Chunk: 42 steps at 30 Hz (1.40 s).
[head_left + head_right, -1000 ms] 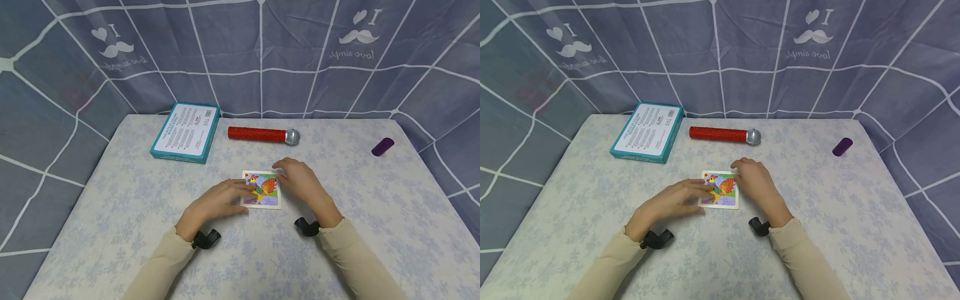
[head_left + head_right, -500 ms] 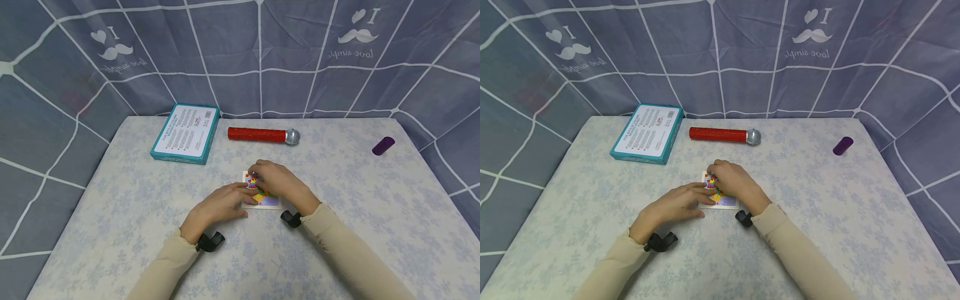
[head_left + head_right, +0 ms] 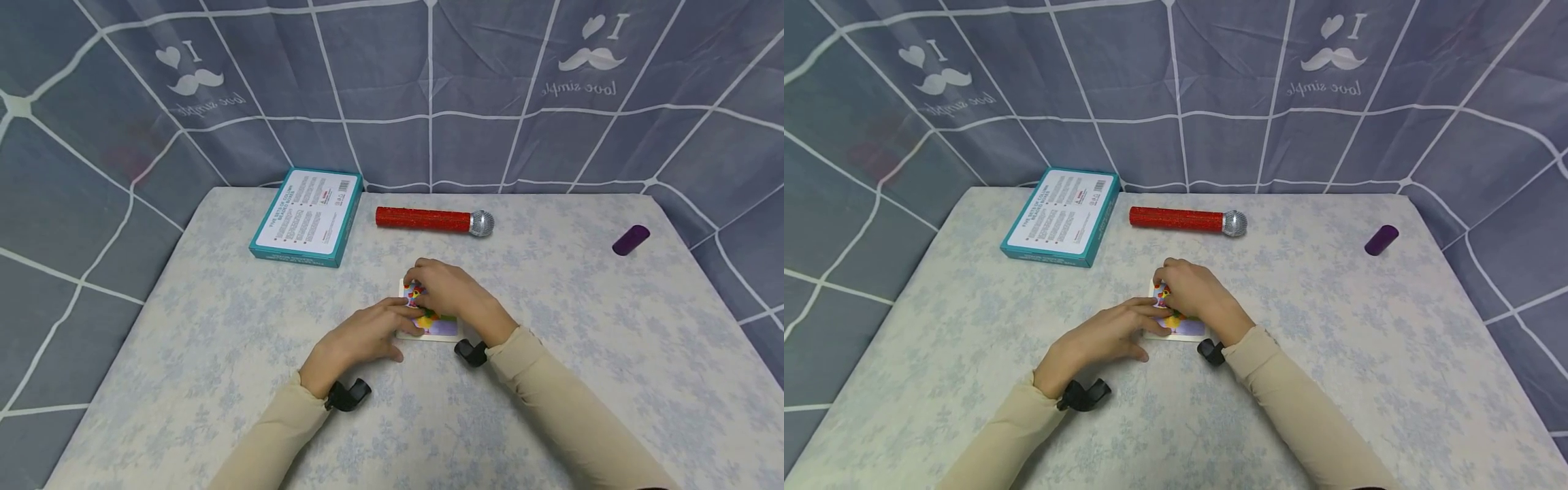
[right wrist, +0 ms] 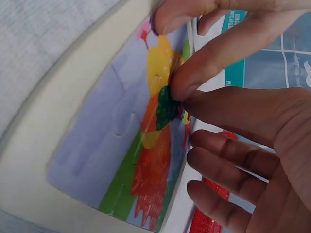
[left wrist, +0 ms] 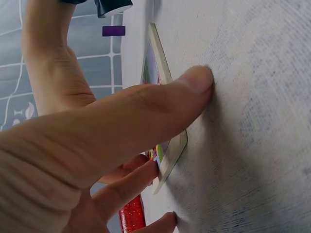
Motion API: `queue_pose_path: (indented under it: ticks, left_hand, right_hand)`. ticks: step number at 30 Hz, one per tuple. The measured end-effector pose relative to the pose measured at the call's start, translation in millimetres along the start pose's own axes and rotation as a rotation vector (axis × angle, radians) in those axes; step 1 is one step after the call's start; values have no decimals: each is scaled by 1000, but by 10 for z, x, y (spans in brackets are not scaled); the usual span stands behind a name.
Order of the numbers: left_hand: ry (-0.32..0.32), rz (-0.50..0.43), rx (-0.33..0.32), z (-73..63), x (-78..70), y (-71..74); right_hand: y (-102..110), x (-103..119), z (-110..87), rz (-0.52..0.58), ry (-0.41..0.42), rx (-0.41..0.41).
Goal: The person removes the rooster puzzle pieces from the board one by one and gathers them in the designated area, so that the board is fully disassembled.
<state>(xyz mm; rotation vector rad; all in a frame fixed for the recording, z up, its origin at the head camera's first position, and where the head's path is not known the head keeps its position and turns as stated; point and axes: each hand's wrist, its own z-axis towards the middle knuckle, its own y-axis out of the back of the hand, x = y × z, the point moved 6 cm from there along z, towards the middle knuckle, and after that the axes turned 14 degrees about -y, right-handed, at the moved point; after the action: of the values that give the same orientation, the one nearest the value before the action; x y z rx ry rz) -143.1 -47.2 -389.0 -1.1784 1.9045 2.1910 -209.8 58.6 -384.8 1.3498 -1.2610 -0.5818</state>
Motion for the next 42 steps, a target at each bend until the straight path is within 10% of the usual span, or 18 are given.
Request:
queue_pose_path:
  ticks: [17,42]
  left_hand:
    - [58,-45,48,0,10,-34]
    - [20,-20,120,-28,-28,-64]
  right_hand:
    - [23,-28,178,-39,-57,215]
    - [69,-1,254,-63,-57,284]
